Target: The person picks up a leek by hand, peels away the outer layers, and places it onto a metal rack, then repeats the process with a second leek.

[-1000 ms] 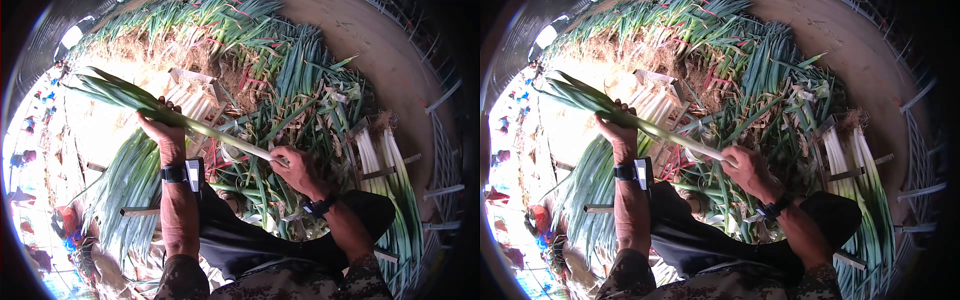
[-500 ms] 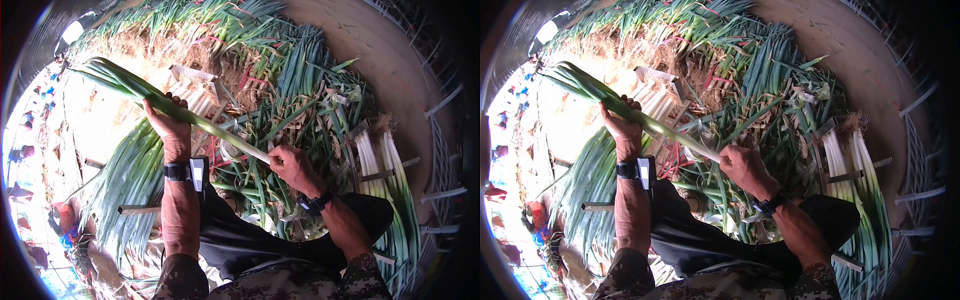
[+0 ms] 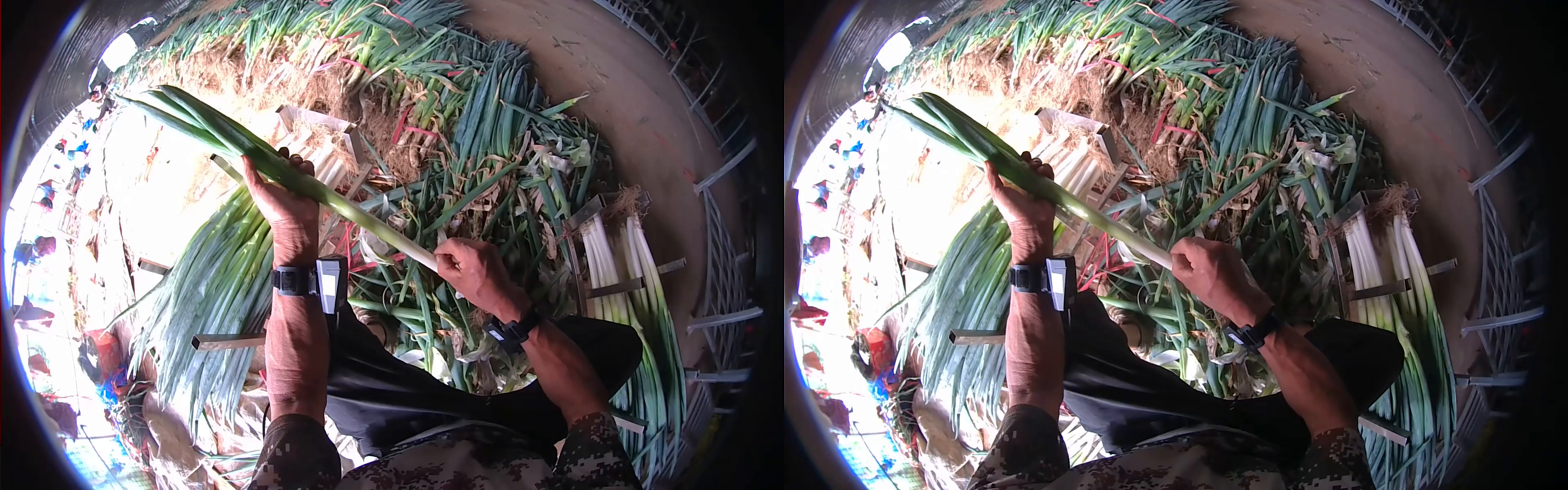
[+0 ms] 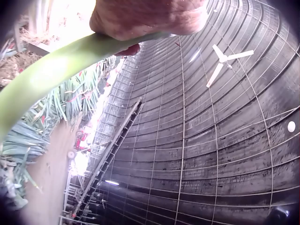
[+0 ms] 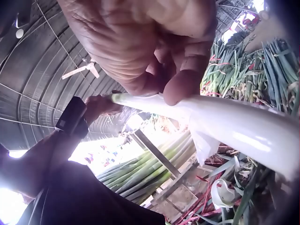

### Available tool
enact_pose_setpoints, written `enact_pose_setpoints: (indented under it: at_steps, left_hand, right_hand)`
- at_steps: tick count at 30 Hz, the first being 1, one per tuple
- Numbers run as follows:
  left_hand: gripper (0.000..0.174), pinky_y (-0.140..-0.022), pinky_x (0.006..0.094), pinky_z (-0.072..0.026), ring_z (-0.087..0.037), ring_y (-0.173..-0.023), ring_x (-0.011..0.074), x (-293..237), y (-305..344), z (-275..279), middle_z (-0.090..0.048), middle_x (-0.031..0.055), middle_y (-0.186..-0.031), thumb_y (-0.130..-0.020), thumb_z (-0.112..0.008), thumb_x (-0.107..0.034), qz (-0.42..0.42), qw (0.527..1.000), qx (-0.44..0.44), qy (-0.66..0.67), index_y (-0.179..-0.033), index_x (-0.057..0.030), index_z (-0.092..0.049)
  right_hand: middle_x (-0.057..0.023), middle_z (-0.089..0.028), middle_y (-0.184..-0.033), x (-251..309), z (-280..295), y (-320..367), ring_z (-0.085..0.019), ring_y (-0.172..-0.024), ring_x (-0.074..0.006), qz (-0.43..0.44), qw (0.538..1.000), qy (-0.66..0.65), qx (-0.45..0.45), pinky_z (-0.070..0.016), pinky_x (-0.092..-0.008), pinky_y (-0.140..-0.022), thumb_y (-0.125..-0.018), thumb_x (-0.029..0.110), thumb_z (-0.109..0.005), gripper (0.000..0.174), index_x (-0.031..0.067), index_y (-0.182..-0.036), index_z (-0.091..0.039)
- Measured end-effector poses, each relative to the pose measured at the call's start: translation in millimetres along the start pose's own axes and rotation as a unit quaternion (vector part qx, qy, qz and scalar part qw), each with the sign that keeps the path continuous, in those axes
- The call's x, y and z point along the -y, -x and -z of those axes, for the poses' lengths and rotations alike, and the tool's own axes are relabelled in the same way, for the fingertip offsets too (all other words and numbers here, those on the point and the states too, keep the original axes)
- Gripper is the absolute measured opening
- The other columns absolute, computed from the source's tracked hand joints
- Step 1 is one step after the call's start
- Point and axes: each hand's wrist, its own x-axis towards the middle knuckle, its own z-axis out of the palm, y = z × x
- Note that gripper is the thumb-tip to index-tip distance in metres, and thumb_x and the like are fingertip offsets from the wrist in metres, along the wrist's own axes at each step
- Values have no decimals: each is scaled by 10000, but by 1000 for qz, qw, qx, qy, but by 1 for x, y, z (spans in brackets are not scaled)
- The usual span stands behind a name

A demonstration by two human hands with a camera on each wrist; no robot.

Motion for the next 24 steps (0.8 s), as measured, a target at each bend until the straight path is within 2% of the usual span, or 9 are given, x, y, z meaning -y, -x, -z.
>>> enact_pose_setpoints:
  at_steps: [2, 5, 8, 14, 17, 18, 20, 23, 24]
  left_hand:
    - [523, -647, 330, -475, -532, -744, 212, 0, 0, 0, -550, 100, -923, -915, -574, -554, 1, 1000, 5, -1, -1067, -56, -536]
    - [520, -647, 329, -475, -533, -748, 213, 0, 0, 0, -551, 102, -924, -918, -569, -553, -8, 1000, 5, -10, -1073, -58, -536]
    - [513, -648, 329, -476, -535, -749, 214, 2, -2, 1, -552, 105, -928, -921, -564, -548, -9, 1000, 8, -12, -1085, -63, -533]
    - [508, -648, 329, -476, -538, -745, 215, 2, 0, 0, -560, 112, -941, -930, -541, -544, -3, 1000, 22, -12, -1101, -66, -526]
    - [507, -643, 329, -470, -539, -741, 215, 1, -1, 0, -573, 118, -945, -935, -524, -548, -8, 999, 27, -24, -1106, -71, -529]
    - [504, -641, 329, -468, -539, -740, 215, 0, -2, 1, -578, 121, -945, -936, -518, -547, -10, 999, 23, -31, -1111, -74, -530]
    - [498, -636, 329, -462, -540, -736, 216, -3, -4, 3, -585, 124, -942, -939, -506, -544, -18, 999, 12, -43, -1122, -82, -532]
    - [492, -631, 331, -454, -540, -729, 218, -4, -5, 2, -592, 125, -934, -944, -486, -540, -39, 998, -3, -53, -1139, -91, -535]
    - [493, -629, 331, -453, -540, -726, 218, -5, -5, 1, -594, 125, -933, -946, -479, -540, -46, 998, -7, -52, -1143, -92, -535]
  right_hand:
    - [-146, -696, -799, -2, -3, 1, -692, -666, -212, 2, 1000, -4, -8, -525, -327, -579, -862, 38, -661, 109, 4, -965, -676]
    - [-135, -688, -774, 5, 1, 0, -677, -653, -177, -51, 997, -63, 18, -512, -315, -567, -865, 32, -657, 90, 2, -947, -677]
    - [-129, -681, -756, 8, 6, -1, -665, -644, -156, -61, 994, -82, 34, -503, -305, -560, -869, 29, -654, 78, 1, -936, -682]
    - [-144, -684, -771, -6, -2, 3, -659, -633, -161, -6, 999, -36, 3, -511, -300, -559, -876, 22, -643, 92, -8, -962, -631]
    - [-121, -703, -814, -14, -10, 9, -687, -699, -166, -44, 995, -78, -40, -536, -291, -583, -925, 67, -623, 99, 1, -994, -598]
    - [-116, -705, -842, -16, -8, 10, -696, -733, -174, -111, 981, -158, -26, -547, -293, -604, -942, 90, -612, 107, 8, -1008, -595]
    - [-106, -711, -897, -20, -4, 12, -715, -802, -189, -241, 919, -311, 2, -569, -297, -645, -978, 137, -589, 129, 22, -1038, -588]
    - [-88, -695, -936, -17, -1, 16, -711, -823, -192, -285, 835, -462, -87, -589, -313, -697, -1009, 184, -554, 158, 36, -1055, -580]
    - [-92, -676, -907, -18, 4, 19, -692, -767, -168, -286, 820, -487, -98, -601, -334, -720, -1003, 170, -558, 154, 25, -1057, -568]
